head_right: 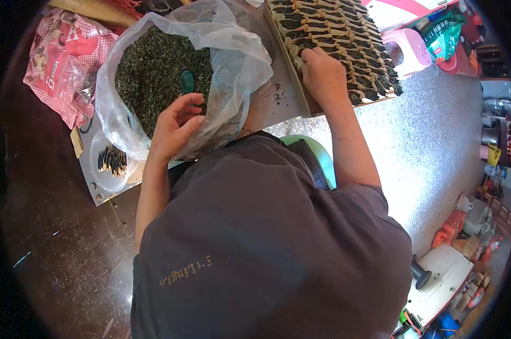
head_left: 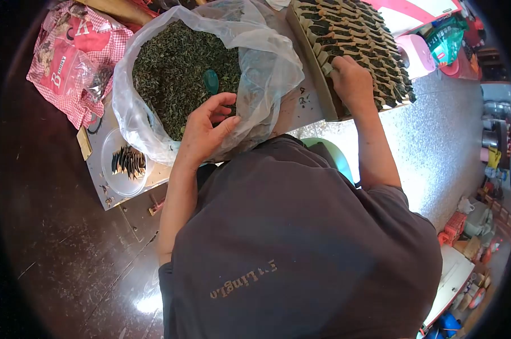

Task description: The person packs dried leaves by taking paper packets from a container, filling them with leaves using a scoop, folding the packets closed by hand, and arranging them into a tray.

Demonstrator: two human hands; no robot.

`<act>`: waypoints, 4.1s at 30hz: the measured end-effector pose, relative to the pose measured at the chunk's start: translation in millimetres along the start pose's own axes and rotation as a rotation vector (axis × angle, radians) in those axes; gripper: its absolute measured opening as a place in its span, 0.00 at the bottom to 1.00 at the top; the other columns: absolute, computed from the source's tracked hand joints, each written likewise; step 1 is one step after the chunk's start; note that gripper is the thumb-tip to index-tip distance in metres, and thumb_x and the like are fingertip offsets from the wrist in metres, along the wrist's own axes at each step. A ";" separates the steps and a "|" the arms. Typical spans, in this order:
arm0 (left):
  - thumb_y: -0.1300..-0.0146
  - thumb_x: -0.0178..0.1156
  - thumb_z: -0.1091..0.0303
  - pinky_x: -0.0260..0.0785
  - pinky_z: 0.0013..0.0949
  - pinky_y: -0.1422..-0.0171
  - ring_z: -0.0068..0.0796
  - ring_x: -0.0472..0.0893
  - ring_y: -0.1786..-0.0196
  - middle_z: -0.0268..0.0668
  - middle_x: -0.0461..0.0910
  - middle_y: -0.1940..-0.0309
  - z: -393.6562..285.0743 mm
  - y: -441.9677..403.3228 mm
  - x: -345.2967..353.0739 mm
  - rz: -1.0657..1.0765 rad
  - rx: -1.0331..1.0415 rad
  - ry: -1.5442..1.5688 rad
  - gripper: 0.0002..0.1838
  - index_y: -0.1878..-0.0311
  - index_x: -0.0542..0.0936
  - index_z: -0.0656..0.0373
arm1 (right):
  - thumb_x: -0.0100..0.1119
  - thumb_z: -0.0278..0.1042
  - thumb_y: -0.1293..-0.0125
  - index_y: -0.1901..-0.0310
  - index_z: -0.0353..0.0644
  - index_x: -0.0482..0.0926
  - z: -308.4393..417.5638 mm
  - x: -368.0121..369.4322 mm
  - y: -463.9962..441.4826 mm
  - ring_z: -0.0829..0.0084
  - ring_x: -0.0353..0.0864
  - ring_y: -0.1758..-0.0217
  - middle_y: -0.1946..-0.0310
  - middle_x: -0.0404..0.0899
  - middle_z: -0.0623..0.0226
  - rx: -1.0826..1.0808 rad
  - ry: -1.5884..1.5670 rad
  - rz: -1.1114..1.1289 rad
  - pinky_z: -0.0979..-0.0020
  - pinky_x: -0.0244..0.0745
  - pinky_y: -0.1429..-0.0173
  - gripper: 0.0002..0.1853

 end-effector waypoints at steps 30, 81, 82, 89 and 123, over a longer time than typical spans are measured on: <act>0.40 0.63 0.74 0.70 0.30 0.41 0.24 0.76 0.51 0.36 0.79 0.51 -1.3 -0.8 1.3 0.036 -0.050 -0.043 0.23 0.41 0.74 0.60 | 0.55 0.23 0.46 0.64 0.43 0.76 8.3 -3.4 -17.6 0.52 0.78 0.58 0.66 0.76 0.61 -0.161 0.092 0.131 0.55 0.73 0.58 0.07; 0.44 0.66 0.66 0.75 0.33 0.60 0.34 0.84 0.66 0.37 0.84 0.67 -0.5 196.4 -209.9 -1.215 -0.151 -0.819 0.06 0.63 0.85 0.53 | 0.59 0.17 0.51 0.56 0.37 0.74 162.1 14.3 -9.2 0.68 0.68 0.70 0.64 0.71 0.62 -0.434 -0.528 0.190 0.71 0.67 0.63 0.17; 0.42 0.65 0.64 0.75 0.36 0.57 0.37 0.84 0.63 0.38 0.84 0.67 3.2 196.3 -216.9 -1.171 -0.201 -0.827 0.07 0.62 0.85 0.52 | 0.59 0.18 0.50 0.57 0.37 0.74 163.8 15.2 -8.8 0.67 0.69 0.70 0.64 0.71 0.62 -0.455 -0.514 0.196 0.71 0.68 0.62 0.17; 0.40 0.62 0.56 0.75 0.39 0.55 0.44 0.83 0.59 0.41 0.85 0.64 18.4 170.4 -228.3 -0.916 -0.432 -1.001 0.12 0.59 0.86 0.51 | 0.59 0.18 0.49 0.57 0.37 0.74 162.2 17.2 -6.3 0.65 0.70 0.69 0.65 0.71 0.61 -0.449 -0.493 0.215 0.69 0.68 0.62 0.15; 0.42 0.62 0.72 0.64 0.22 0.71 0.12 0.73 0.75 0.26 0.78 0.80 -21.9 86.2 -144.0 -0.812 0.031 -0.079 0.04 0.70 0.81 0.62 | 0.61 0.17 0.56 0.59 0.38 0.79 275.0 -25.6 -11.5 0.60 0.81 0.62 0.59 0.80 0.58 -0.857 -0.906 -0.022 0.66 0.77 0.57 0.18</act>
Point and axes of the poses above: each hand's wrist, its own y-axis away from the middle knuckle, its own x-axis out of the palm, z = x × y, the point moved 6 cm from there along -y, towards the middle knuckle
